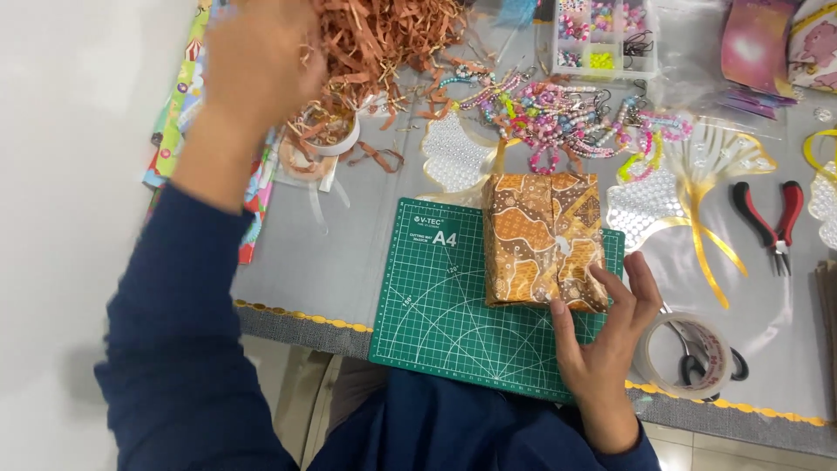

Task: Wrapping a small box with patterned paper, securing it with tape, and finishing it with a yellow ribbon.

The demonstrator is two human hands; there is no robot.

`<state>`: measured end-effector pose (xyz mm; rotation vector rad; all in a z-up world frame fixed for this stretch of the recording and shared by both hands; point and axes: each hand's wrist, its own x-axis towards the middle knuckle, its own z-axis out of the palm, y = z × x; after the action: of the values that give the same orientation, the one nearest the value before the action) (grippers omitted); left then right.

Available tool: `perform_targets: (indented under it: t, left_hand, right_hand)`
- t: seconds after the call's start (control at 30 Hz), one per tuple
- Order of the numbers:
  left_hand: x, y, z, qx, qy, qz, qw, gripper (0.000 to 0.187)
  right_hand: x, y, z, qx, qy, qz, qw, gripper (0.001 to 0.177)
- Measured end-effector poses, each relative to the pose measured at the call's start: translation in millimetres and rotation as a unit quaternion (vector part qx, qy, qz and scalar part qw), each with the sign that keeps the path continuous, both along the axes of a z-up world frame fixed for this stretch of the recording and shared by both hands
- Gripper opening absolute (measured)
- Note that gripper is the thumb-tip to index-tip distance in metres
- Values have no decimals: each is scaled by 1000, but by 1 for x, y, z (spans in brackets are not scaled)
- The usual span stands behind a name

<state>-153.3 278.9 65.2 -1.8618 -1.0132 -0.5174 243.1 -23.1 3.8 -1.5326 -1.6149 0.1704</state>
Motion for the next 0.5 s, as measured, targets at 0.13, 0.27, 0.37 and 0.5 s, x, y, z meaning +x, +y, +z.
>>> perform_targets:
  t: [0.13,0.27,0.37,0.5]
  left_hand:
    - [9,-46,-53,-360,-22,-6,933,36]
    - [-3,-50,-62,-338,-21,-11,941,32]
    - [-5,-43,-33,-354,-57,65,931,29]
    - [-16,-9,-55,-332,-99,78,935,13]
  right_hand:
    - [0,0,-1,0,6,11,1000,44]
    - [1,-1,-3,-3,6,8,1000,44]
    - [1,-1,-3,-1,4,3,1000,44]
    - [-2,0,-1,6,18,11,1000,42]
